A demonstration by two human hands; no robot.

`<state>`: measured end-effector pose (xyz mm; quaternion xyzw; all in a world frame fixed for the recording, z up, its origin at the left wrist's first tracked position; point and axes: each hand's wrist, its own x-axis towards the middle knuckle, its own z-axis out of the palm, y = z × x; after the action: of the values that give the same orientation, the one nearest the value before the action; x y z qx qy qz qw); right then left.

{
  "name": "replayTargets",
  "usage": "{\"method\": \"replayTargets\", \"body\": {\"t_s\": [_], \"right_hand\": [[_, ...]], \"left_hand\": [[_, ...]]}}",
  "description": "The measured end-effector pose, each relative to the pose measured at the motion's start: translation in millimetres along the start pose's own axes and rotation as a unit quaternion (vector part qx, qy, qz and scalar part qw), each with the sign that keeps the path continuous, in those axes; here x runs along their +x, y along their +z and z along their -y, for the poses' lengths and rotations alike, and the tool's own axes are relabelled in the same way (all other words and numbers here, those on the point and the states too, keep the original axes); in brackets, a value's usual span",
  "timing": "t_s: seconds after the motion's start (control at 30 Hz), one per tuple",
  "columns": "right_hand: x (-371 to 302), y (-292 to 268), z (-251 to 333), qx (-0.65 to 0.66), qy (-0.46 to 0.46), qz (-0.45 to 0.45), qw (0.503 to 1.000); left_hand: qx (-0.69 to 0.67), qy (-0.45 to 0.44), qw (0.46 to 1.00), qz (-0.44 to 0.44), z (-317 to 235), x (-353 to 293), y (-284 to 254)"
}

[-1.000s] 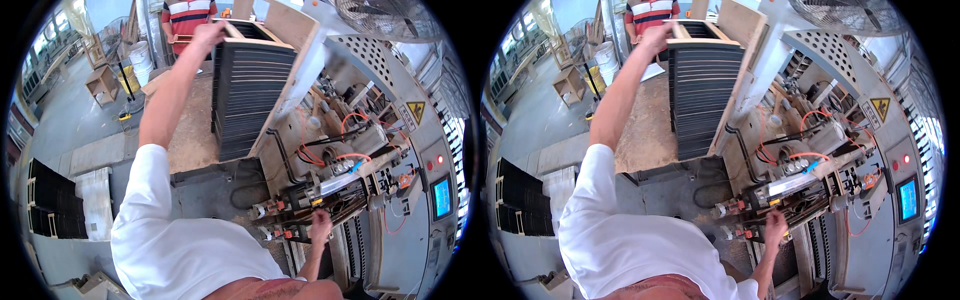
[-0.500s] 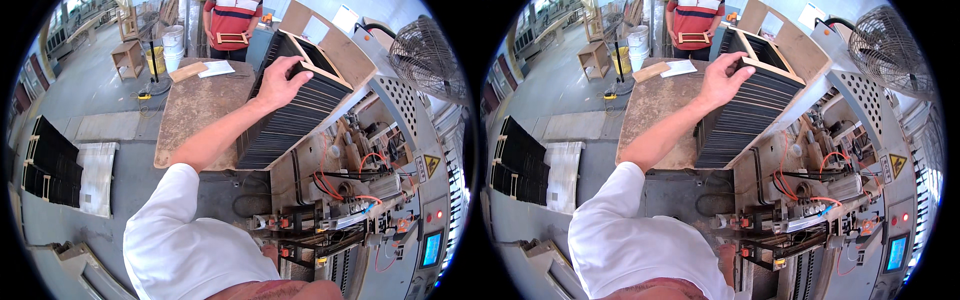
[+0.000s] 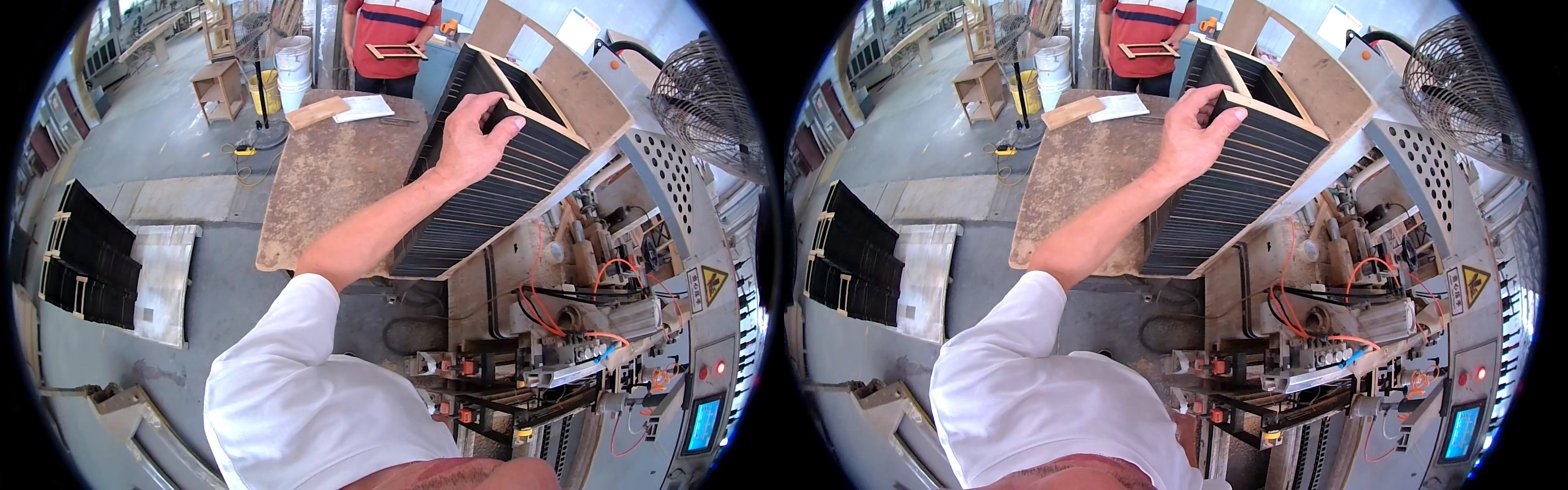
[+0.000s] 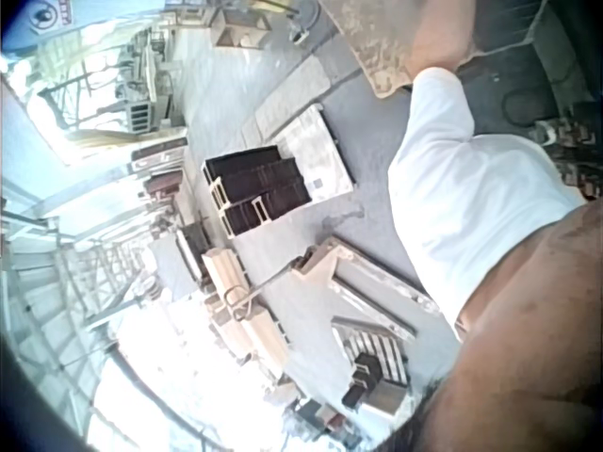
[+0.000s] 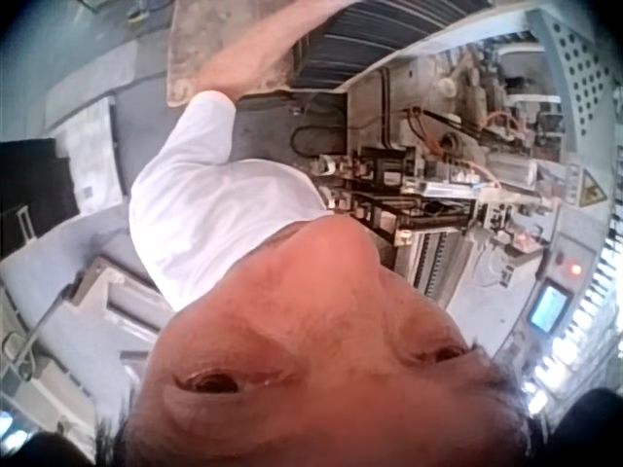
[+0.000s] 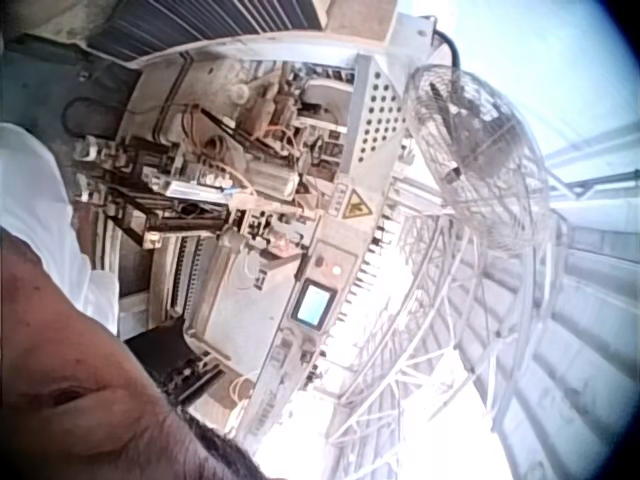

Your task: The person repeatedly picks up small wooden frames, places them into a machine, and removes them after processing. The frames are then stacked on a nearby table. The task is performed continuously throughout the clip.

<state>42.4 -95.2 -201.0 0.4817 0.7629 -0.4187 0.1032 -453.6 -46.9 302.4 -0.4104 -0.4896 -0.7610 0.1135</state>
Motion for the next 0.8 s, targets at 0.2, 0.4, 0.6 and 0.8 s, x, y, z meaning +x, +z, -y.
{"method": "replayTargets", "body": {"t_s": [0.2,0.4,0.6,0.8], "right_hand": [[-0.2,1.2,1.6,-0.002,0.011,0.007,1.000],[0.9,4.9,7.1,-0.006,0.025,0.006,1.000],[2.7,8.8,13.4,-0.014,0.037,0.004,0.999],[7.1,11.5,22.2,-0.016,0.035,0.006,0.999]], "left_hand": [[0.000,0.007,1.000,-0.026,0.3,-2.9,5.4],[0.019,0.040,0.998,-0.052,-4.1,-4.3,5.6],[0.043,0.086,0.993,-0.072,0.5,-5.1,5.7],[0.079,0.126,0.987,-0.064,1.1,-4.9,1.3]]}}
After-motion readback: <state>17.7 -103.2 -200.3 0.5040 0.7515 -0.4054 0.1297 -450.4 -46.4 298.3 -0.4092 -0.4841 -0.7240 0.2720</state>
